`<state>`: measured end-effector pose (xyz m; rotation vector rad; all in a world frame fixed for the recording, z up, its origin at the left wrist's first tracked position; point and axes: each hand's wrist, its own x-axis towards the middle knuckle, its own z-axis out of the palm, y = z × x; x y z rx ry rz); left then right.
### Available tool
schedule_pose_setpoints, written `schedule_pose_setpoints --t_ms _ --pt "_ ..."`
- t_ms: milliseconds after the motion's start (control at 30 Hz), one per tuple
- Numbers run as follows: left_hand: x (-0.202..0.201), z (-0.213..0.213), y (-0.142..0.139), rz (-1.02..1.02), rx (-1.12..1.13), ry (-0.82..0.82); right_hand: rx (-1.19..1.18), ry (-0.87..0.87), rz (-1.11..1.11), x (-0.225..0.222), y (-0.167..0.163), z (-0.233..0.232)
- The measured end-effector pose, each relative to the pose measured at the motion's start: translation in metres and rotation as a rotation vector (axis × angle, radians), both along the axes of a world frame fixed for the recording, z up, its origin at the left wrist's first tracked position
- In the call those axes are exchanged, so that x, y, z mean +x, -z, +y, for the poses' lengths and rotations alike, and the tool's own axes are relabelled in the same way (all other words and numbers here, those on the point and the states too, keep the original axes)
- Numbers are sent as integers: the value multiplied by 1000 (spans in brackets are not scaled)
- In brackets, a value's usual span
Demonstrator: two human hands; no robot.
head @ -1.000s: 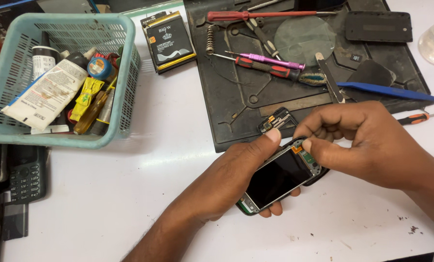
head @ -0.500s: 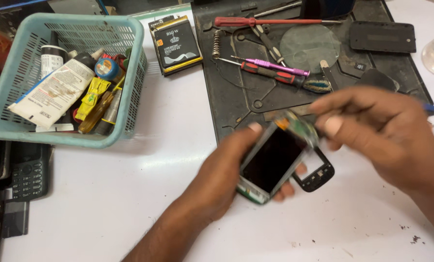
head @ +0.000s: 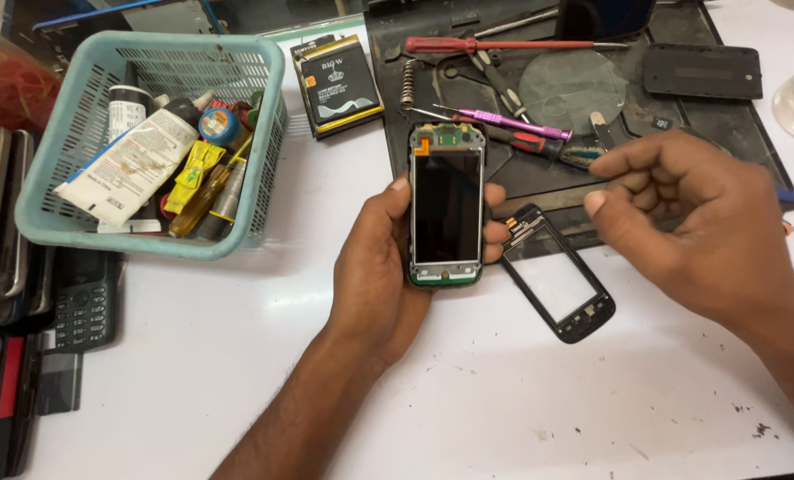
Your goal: The person disassembles a mobile phone using tweezers and a plastic pry tool, removes the front bezel and screen assembly, cleans the edges with a brush, and reassembles the phone by aligning and snapping the bezel back into place.
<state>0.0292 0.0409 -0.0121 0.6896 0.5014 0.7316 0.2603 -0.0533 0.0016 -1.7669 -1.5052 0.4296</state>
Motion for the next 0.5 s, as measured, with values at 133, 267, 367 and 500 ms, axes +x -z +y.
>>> schedule_pose_setpoints --t_ms 133,267,367,500 --pt "-3 0 4 -30 15 -36 -73 -68 -119 -9 -4 -3" --pt "-11 -2 6 -97 70 -44 -240 -56 -384 -25 -11 -14" --pt "-15 -5 4 -176 121 -12 -248 -7 -446 -41 -15 -28" --pt "-16 -10 1 -201 134 13 -369 23 -557 -52 -23 -40"
